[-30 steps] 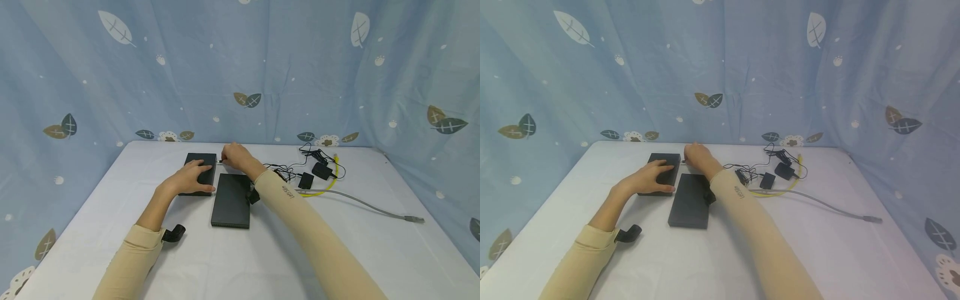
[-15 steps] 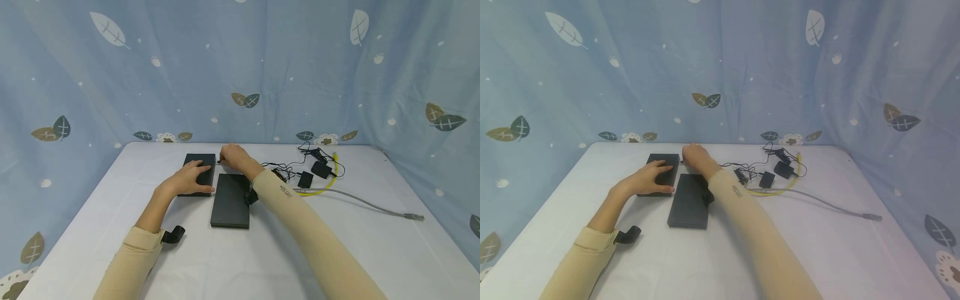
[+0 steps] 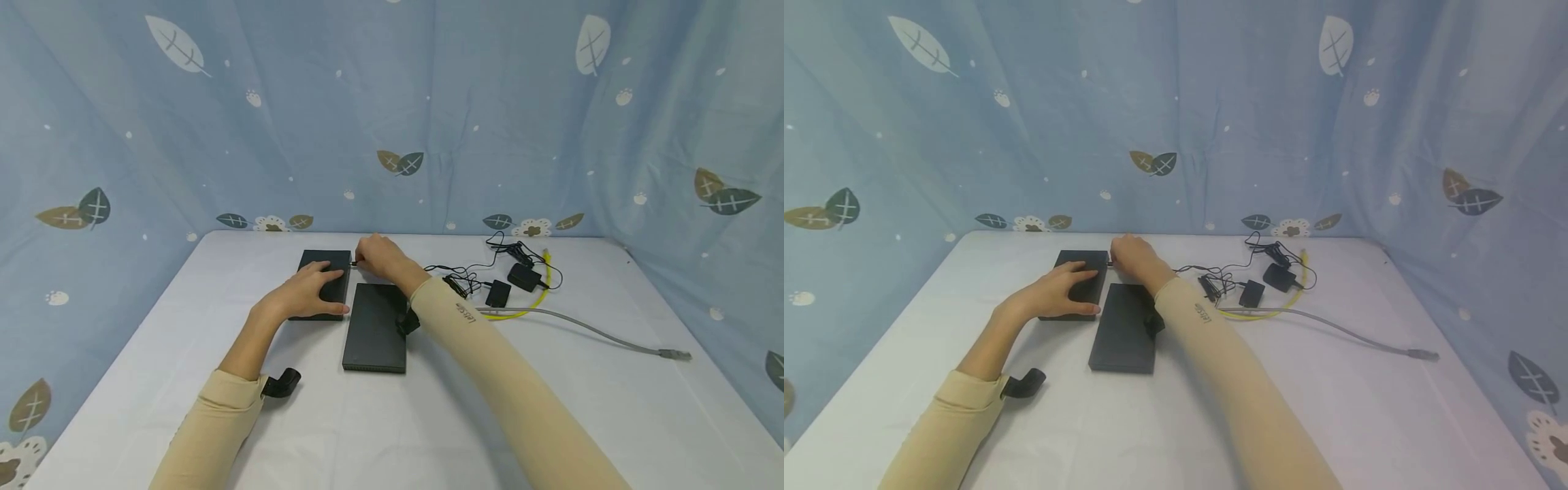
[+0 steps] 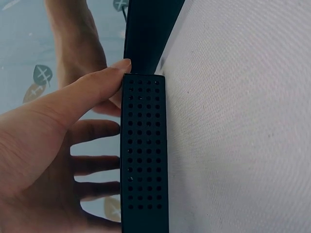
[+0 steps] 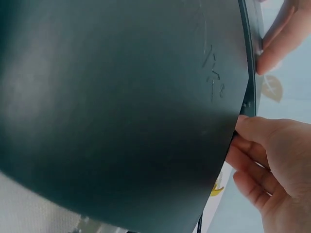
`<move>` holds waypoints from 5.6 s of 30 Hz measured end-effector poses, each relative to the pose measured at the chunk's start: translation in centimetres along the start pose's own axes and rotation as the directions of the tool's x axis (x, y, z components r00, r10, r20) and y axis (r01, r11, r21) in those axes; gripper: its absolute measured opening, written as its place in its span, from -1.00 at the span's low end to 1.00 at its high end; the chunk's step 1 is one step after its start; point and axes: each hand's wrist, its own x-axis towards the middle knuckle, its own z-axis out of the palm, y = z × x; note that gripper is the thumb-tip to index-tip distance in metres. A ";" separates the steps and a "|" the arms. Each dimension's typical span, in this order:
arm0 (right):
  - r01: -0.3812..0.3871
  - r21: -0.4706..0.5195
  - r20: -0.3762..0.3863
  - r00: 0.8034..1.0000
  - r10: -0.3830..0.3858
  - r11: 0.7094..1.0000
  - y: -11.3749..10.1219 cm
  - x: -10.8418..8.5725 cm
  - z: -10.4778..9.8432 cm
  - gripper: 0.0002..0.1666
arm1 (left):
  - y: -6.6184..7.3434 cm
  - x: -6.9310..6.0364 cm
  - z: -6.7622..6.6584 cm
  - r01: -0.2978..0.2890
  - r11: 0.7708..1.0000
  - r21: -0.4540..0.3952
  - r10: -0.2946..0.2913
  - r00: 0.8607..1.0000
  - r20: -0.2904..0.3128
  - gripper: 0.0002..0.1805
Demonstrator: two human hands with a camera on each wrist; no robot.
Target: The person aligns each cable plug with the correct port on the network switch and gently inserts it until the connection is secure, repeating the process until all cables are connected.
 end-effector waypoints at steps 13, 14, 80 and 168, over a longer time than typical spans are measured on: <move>-0.038 -0.010 0.021 0.999 0.038 0.999 -0.1 -0.2 0.0 -0.76 | 0.2 -0.1 -0.1 0.002 1.000 -0.010 -0.002 1.000 0.004 -0.05; -0.037 -0.013 0.020 0.999 0.037 0.999 -0.2 -0.2 0.0 -0.77 | 0.2 -0.1 -0.1 0.000 1.000 -0.009 0.000 1.000 0.004 -0.05; -0.076 -0.046 0.060 0.995 0.079 0.996 -0.4 0.1 -0.3 -0.75 | -0.3 0.2 -0.1 -0.023 1.000 0.019 0.023 1.000 0.006 -0.06; -0.024 0.398 -0.212 0.970 0.118 0.917 7.1 -12.4 -2.9 -0.65 | 0.5 -0.2 0.7 0.256 0.957 0.137 -0.237 0.961 -0.139 -0.08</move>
